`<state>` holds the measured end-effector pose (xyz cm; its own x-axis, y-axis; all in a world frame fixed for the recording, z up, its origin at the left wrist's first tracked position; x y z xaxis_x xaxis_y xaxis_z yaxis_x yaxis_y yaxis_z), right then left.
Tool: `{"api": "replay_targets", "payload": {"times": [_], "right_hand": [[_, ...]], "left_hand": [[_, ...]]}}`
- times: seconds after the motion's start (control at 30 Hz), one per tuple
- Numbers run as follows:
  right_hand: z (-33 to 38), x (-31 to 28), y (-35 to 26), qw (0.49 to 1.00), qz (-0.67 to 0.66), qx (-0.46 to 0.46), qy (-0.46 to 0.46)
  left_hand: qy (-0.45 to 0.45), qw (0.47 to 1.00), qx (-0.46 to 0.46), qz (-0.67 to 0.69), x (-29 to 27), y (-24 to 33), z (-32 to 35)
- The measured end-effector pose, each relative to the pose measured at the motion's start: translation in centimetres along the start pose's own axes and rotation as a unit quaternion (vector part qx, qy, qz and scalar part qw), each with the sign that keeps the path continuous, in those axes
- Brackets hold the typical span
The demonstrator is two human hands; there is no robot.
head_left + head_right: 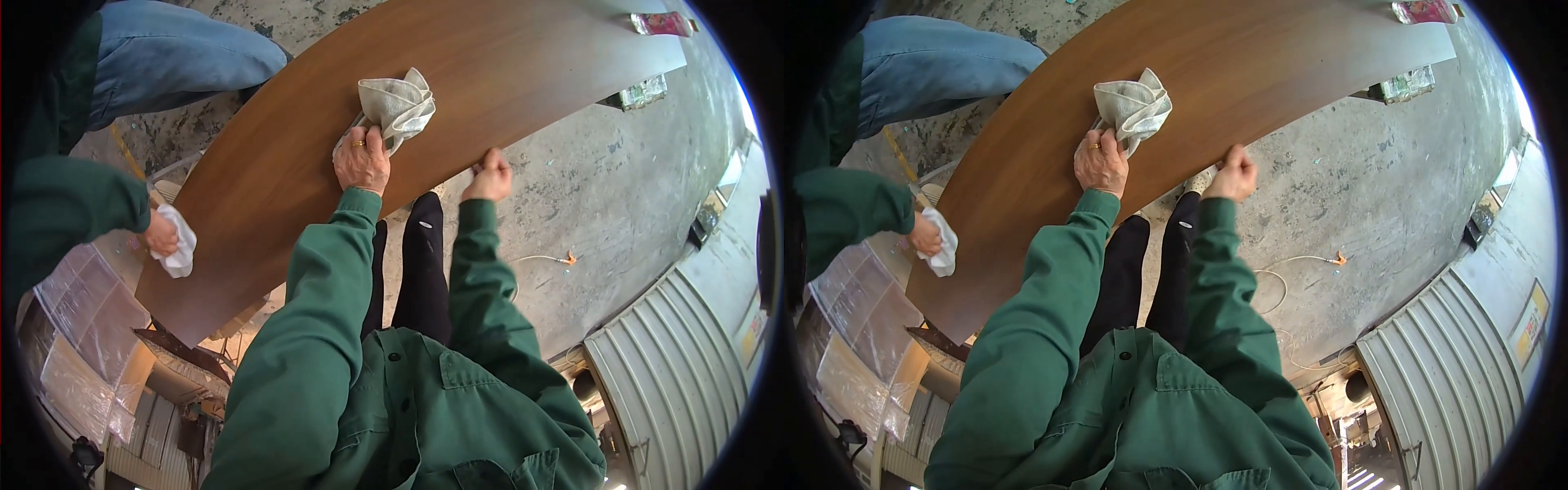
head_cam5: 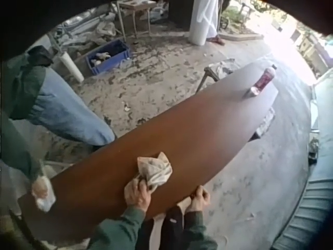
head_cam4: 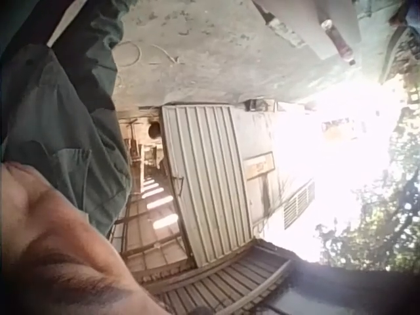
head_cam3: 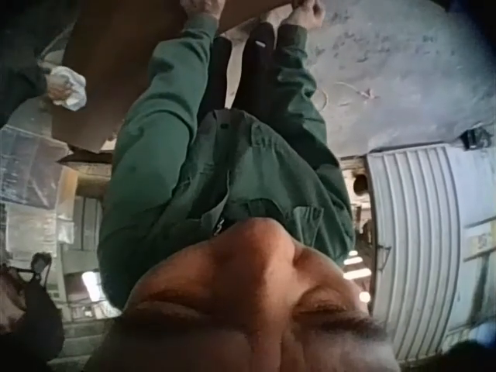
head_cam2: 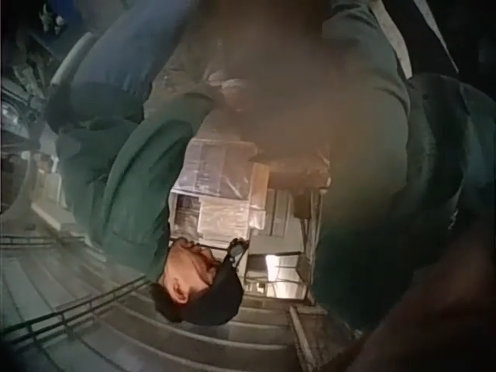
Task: Cleaning and wiping a long wooden board with a cloth and cleaning liquid.
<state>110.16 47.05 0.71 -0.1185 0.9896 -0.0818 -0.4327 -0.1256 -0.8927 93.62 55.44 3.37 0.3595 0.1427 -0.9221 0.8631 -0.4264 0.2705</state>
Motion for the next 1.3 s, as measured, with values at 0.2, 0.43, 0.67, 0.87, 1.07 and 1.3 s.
{"api": "replay_targets", "payload": {"times": [0.2,0.43,0.67,0.87,1.07,1.3], "right_hand": [[11.4,-2.6,5.0,0.994,0.007,0.073,-0.08],[4.4,-0.4,1.5,0.999,0.018,0.022,-0.018],[4.3,-1.3,2.6,1.0,0.003,-0.004,-0.028],[11.3,-2.8,5.8,0.996,0.056,0.034,-0.055],[-0.8,0.8,-0.6,0.998,0.018,-0.058,-0.008],[12.0,-2.9,6.1,0.992,0.072,-0.004,-0.102]], "left_hand": [[-0.011,1.0,-0.001,-0.008,-0.1,0.0,0.0],[-0.008,1.0,-0.003,0.004,-0.3,-0.4,0.0],[0.006,1.0,0.004,0.023,0.5,-0.1,0.0],[-0.006,1.0,-0.002,0.02,0.8,-0.4,0.4],[-0.005,1.0,-0.007,0.017,0.6,-0.5,0.1],[-0.016,1.0,0.001,0.012,0.2,0.1,-0.1]]}}
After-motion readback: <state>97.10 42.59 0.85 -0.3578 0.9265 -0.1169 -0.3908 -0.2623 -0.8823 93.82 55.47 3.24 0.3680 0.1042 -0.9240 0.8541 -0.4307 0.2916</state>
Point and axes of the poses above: each hand's wrist, its own z-axis away from the middle knuckle, its own x-axis out of the palm, y = z × x, the point moved 1 cm from there along -z, towards the middle knuckle, and after that the axes turned 1 degree about x, right-handed, at the moved point
